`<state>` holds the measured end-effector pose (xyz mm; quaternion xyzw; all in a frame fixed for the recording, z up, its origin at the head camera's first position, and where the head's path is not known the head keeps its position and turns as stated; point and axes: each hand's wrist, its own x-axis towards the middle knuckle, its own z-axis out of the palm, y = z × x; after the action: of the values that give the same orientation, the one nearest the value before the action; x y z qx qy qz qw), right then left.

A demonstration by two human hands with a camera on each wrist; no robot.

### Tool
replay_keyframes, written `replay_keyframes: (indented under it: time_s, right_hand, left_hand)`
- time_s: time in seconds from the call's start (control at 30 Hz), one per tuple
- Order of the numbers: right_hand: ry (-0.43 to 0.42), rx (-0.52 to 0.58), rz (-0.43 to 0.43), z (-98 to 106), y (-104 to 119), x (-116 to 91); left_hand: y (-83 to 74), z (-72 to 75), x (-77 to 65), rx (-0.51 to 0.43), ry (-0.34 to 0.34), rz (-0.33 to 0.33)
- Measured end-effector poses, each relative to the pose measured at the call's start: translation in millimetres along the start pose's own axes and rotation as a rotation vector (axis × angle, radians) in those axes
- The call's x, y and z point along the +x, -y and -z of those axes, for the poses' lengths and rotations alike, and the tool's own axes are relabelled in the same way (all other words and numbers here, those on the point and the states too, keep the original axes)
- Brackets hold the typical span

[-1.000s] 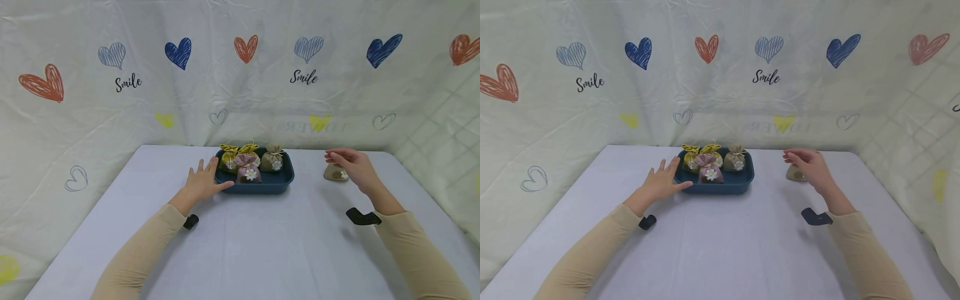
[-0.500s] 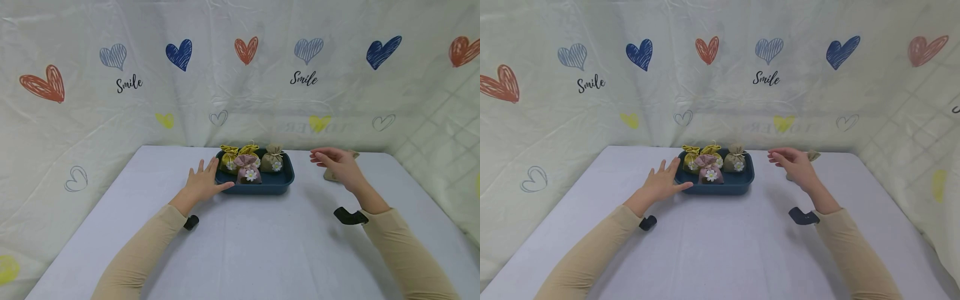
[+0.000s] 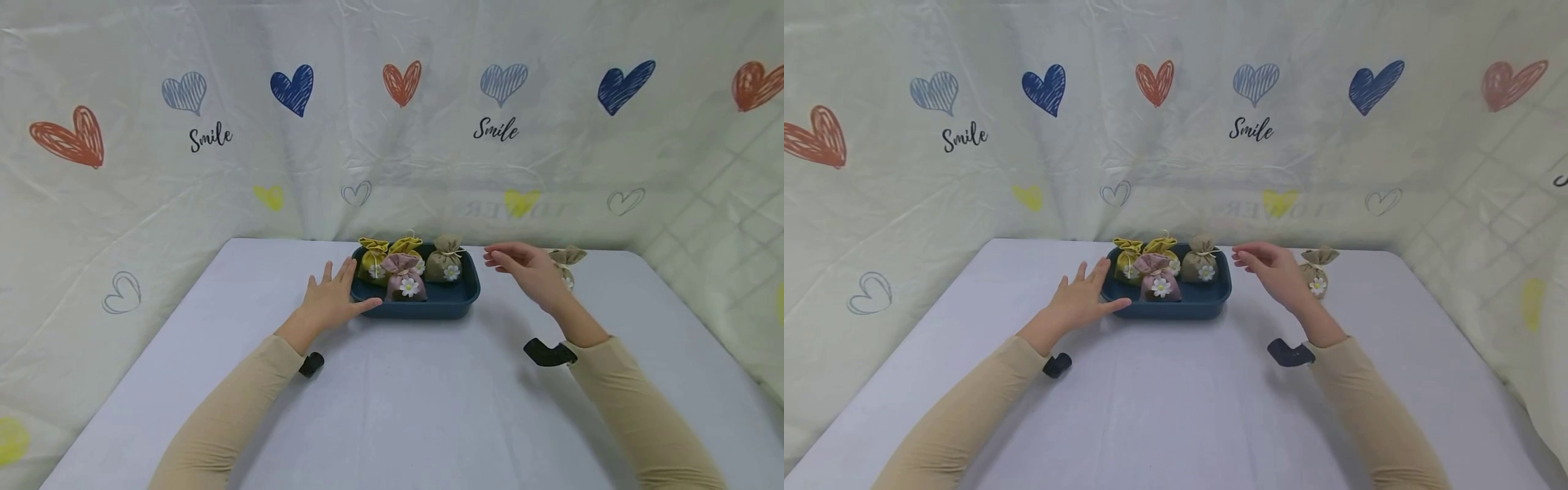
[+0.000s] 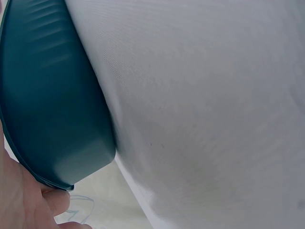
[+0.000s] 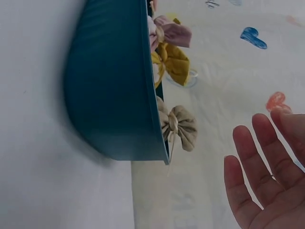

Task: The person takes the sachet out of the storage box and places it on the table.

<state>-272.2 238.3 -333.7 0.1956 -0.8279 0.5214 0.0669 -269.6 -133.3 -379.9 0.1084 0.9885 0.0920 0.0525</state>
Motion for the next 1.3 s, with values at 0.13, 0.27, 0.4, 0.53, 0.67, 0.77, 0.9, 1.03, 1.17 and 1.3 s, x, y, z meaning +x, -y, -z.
replay_keyframes:
  time_s: [0.13, 0.27, 0.4, 0.53, 0.67, 0.77, 0.9, 1.03, 1.17, 1.3]
  right_hand:
    - [0.011, 0.004, -0.001, -9.2, -1.8, 3.3]
    - [0.017, 0.01, 0.01, -18.9, -3.5, 6.1]
    - [0.03, 0.023, 0.025, -27.7, -5.0, 9.1]
    - [0.035, 0.013, 0.035, -34.7, -5.1, 12.0]
    - [0.019, 0.022, 0.039, -42.1, -4.5, 16.0]
    - [0.009, 0.024, 0.038, -48.2, -5.0, 18.9]
    - [0.003, 0.027, 0.034, -55.1, -7.0, 22.7]
    - [-0.001, 0.035, 0.022, -61.5, -8.9, 26.2]
    - [0.005, 0.045, 0.012, -68.4, -8.6, 27.8]
    - [0.026, 0.052, 0.009, -74.9, -7.4, 29.9]
  left_hand:
    - [0.7, -0.4, 0.1, -0.005, -0.002, -0.002]
    - [1.3, -1.2, 0.9, -0.006, -0.004, -0.004]
    - [2.2, -2.2, 2.0, -0.01, -0.004, -0.004]
    - [2.7, -2.9, 3.2, -0.005, -0.003, -0.003]
    - [2.9, -3.0, 4.2, -0.002, -0.008, -0.004]
    - [3.6, -3.9, 4.7, 0.0, -0.009, -0.004]
    - [4.6, -5.3, 6.1, 0.004, -0.004, -0.002]
    - [4.9, -5.4, 6.9, 0.001, -0.007, -0.005]
    - [5.4, -5.6, 7.0, 0.004, -0.01, -0.006]
    - [4.8, -5.1, 6.6, 0.007, -0.007, -0.004]
